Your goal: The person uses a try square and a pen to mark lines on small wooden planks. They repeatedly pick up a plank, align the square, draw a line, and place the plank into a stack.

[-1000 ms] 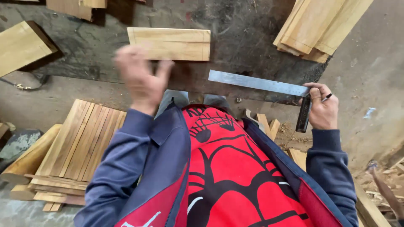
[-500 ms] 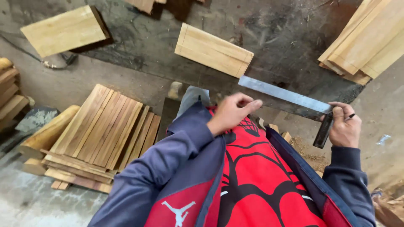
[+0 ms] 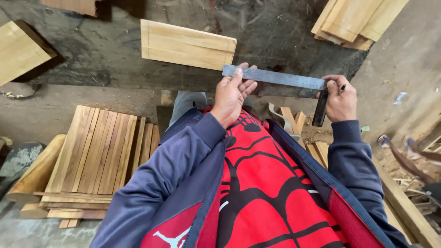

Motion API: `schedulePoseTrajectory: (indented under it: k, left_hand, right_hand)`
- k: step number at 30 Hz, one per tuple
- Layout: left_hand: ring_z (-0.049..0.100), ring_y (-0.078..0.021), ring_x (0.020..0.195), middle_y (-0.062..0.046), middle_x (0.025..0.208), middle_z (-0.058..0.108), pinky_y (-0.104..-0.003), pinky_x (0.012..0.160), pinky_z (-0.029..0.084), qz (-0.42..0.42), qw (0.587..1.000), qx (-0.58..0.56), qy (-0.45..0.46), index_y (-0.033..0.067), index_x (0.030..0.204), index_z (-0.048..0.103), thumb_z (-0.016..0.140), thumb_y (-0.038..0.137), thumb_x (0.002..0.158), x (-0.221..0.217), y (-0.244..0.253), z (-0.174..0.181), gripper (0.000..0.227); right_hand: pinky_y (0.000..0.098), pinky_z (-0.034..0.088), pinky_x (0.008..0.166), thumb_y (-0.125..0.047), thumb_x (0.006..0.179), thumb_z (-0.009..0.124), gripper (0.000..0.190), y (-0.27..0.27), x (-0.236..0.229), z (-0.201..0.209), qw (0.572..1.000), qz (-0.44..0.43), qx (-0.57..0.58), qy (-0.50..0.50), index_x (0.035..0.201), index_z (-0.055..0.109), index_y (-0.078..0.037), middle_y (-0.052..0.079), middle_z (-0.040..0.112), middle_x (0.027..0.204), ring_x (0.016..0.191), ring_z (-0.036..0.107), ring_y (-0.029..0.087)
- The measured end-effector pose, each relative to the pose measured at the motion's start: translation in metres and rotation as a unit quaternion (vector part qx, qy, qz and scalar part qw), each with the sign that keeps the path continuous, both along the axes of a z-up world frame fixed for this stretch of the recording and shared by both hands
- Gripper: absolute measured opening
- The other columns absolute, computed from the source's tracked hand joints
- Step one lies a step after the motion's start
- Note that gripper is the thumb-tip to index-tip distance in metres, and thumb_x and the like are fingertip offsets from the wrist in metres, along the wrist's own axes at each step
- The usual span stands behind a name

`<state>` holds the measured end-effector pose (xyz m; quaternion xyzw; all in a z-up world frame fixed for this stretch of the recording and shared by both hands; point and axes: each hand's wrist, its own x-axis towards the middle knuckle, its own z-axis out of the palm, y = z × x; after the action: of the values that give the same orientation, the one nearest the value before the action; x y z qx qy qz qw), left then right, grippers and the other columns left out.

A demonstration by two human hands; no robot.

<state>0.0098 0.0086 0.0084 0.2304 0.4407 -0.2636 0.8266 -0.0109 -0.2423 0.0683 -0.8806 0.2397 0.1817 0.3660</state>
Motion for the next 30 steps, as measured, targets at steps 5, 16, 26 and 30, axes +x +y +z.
schedulePoseTrajectory:
  k: [5,16,26,30]
  left_hand:
    - [0.064,-0.0279,0.088,-0.023,0.107,0.060,-0.037,0.079,0.055,-0.009,0.999,0.037,0.016,-0.0012,0.114,0.054,0.049,0.021,0.092,0.002,-0.001,0.003,0.031]
    - [0.063,-0.0319,0.087,-0.026,0.106,0.059,-0.039,0.075,0.056,-0.004,0.999,0.043,0.006,-0.0035,0.112,0.055,0.051,0.018,0.091,0.004,-0.003,0.003,0.030]
    - [0.065,-0.0197,0.076,-0.020,0.105,0.064,-0.028,0.059,0.055,-0.030,0.996,0.080,0.009,0.0003,0.108,0.056,0.049,0.024,0.087,0.008,-0.005,0.009,0.033]
    - [0.065,-0.0226,0.078,-0.021,0.103,0.064,-0.029,0.058,0.055,-0.036,0.995,0.095,0.006,0.0000,0.106,0.057,0.050,0.026,0.086,0.009,-0.006,0.011,0.033]
  right_hand:
    - [0.0255,0.047,0.065,-0.006,0.099,0.042,0.023,-0.005,-0.002,-0.004,1.000,0.006,0.014,0.014,0.105,0.063,-0.012,0.007,0.059,0.067,0.068,0.062,0.016]
    - [0.0412,0.045,0.074,-0.006,0.100,0.046,0.021,-0.010,-0.003,-0.018,0.998,0.051,-0.034,0.008,0.110,0.063,-0.010,0.017,0.060,0.089,0.086,0.059,0.031]
    - [0.0379,0.053,0.063,-0.014,0.104,0.027,0.032,0.002,0.018,0.007,0.983,0.111,-0.089,-0.120,0.101,0.047,0.010,0.025,0.046,0.102,0.080,0.055,0.031]
    - [0.0219,0.031,0.037,-0.046,0.095,0.029,0.044,0.037,0.033,-0.005,0.945,-0.105,0.156,-0.269,0.087,0.048,-0.008,0.005,0.048,0.065,0.041,0.039,0.012]
